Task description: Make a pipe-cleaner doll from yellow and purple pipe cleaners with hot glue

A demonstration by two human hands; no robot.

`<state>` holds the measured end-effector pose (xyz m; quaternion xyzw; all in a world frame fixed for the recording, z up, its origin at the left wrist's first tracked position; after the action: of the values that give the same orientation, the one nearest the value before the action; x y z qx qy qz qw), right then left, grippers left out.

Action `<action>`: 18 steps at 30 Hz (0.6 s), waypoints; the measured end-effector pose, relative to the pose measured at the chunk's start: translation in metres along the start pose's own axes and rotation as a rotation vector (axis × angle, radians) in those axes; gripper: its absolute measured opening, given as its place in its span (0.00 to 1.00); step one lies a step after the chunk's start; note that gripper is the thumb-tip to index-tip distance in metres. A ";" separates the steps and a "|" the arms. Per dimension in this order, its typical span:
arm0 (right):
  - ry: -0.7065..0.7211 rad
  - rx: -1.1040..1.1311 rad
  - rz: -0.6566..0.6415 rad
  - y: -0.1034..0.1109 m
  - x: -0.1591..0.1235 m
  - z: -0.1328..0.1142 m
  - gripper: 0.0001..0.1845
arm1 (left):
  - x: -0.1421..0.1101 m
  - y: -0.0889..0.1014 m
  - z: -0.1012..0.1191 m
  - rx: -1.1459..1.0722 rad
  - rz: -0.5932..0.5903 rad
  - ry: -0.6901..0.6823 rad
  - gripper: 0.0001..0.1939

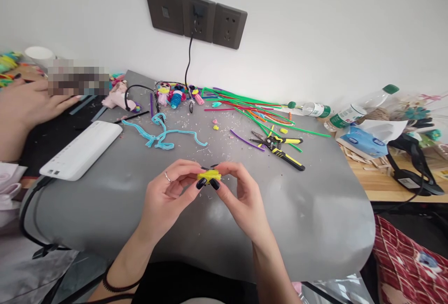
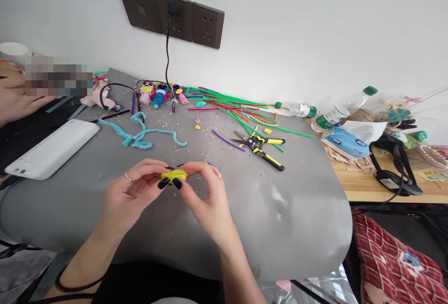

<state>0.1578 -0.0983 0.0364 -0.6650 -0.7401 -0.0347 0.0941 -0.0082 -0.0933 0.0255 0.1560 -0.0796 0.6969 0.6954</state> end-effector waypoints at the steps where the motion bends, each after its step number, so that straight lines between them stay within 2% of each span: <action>1: -0.002 0.008 -0.002 0.000 0.000 0.000 0.07 | 0.000 0.000 0.000 0.002 -0.001 0.003 0.08; 4: -0.015 0.050 -0.009 -0.001 -0.001 0.000 0.04 | 0.001 -0.001 0.001 0.007 -0.013 0.019 0.06; 12: -0.053 0.222 -0.031 -0.004 0.000 0.007 0.05 | 0.001 -0.004 -0.004 -0.030 -0.016 0.048 0.06; 18: -0.035 0.098 -0.033 -0.004 -0.001 0.005 0.06 | -0.001 -0.002 -0.004 -0.047 -0.005 0.040 0.06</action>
<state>0.1536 -0.0989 0.0313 -0.6476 -0.7534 0.0118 0.1129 -0.0070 -0.0926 0.0209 0.1256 -0.0816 0.6962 0.7020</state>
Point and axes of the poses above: each hand's wrist, its own x-axis towards the middle knuckle, its own y-axis out of the back of the hand, z = x × y, the point moved 9 cm from there along x, towards the middle knuckle, and after that the axes turned 15 degrees about x, right-handed, at the moved point
